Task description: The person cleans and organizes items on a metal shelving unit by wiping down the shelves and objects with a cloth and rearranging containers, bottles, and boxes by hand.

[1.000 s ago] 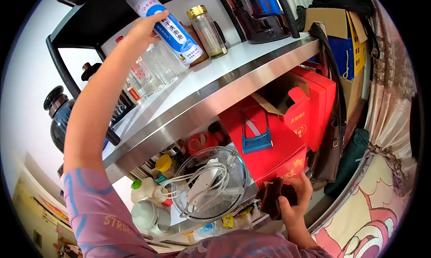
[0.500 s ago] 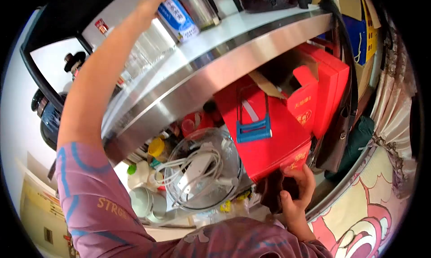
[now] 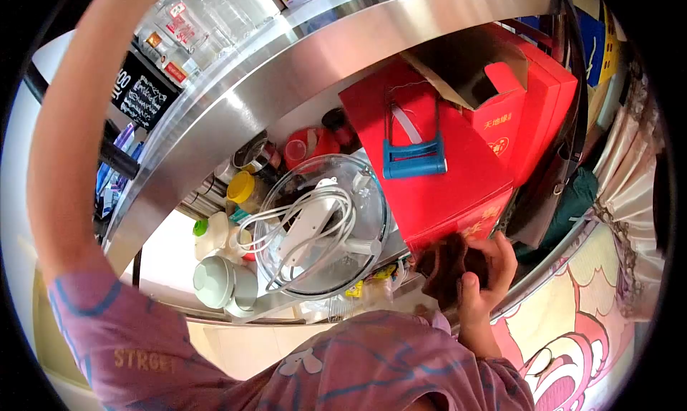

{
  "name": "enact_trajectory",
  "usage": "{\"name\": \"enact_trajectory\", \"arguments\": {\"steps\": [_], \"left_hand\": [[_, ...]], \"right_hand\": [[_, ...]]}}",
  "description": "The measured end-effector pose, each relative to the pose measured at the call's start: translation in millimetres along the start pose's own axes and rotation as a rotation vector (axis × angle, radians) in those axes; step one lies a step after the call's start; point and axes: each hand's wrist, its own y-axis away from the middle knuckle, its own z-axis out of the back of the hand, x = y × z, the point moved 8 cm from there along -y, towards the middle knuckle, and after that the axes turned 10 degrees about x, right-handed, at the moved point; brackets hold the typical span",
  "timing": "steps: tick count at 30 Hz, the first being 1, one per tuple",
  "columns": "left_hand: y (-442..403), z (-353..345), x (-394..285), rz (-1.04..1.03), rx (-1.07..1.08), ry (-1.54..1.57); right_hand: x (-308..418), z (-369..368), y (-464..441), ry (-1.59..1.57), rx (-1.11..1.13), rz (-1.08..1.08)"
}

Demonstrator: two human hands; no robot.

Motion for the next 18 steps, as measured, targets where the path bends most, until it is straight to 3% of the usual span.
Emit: {"name": "enact_trajectory", "arguments": {"steps": [1, 2, 5, 8, 9, 11, 12, 13, 15, 18], "left_hand": [[36.1, -9.3, -38.8, -0.187, 0.155, -0.386], [69.5, -4.0, -58.6, -0.233, -0.024, -0.089], [150.1, 17.5, -96.5, -0.366, -0.073, 0.093], [219.5, 25.5, -124.8, -0.417, 0.298, 0.048], [257.4, -5.5, -114.2, -0.04, 0.794, 0.319], [302.0, -67.7, -133.0, 0.053, 1.197, 0.374], [314.4, -104.6, -136.1, -0.253, 1.11, 0.164], [332.0, -127.6, -117.1, -0.277, 1.14, 0.23], [315.4, -175.4, -64.0, 0.133, 1.029, 0.171], [247.4, -226.8, 6.6, 0.097, 0.509, 0.012]], "right_hand": [[-3.5, -1.2, -0.2, 0.001, 0.002, -0.004], [-4.5, -3.5, -0.8, -0.008, 0.007, 0.029], [-12.9, -7.6, -5.1, -0.06, 0.015, 0.066], [-19.0, -6.8, -7.5, -0.109, 0.024, 0.075], [-19.6, -7.0, -8.3, -0.121, 0.026, 0.09], [-20.3, -6.3, -10.0, -0.133, 0.024, 0.097], [-19.3, -6.1, -9.8, -0.138, 0.028, 0.097], [-18.2, -5.7, -9.2, -0.143, 0.032, 0.097], [-17.0, -6.2, -7.4, -0.144, 0.027, 0.073], [-17.1, -4.1, 0.9, -0.106, 0.022, 0.018]]}}
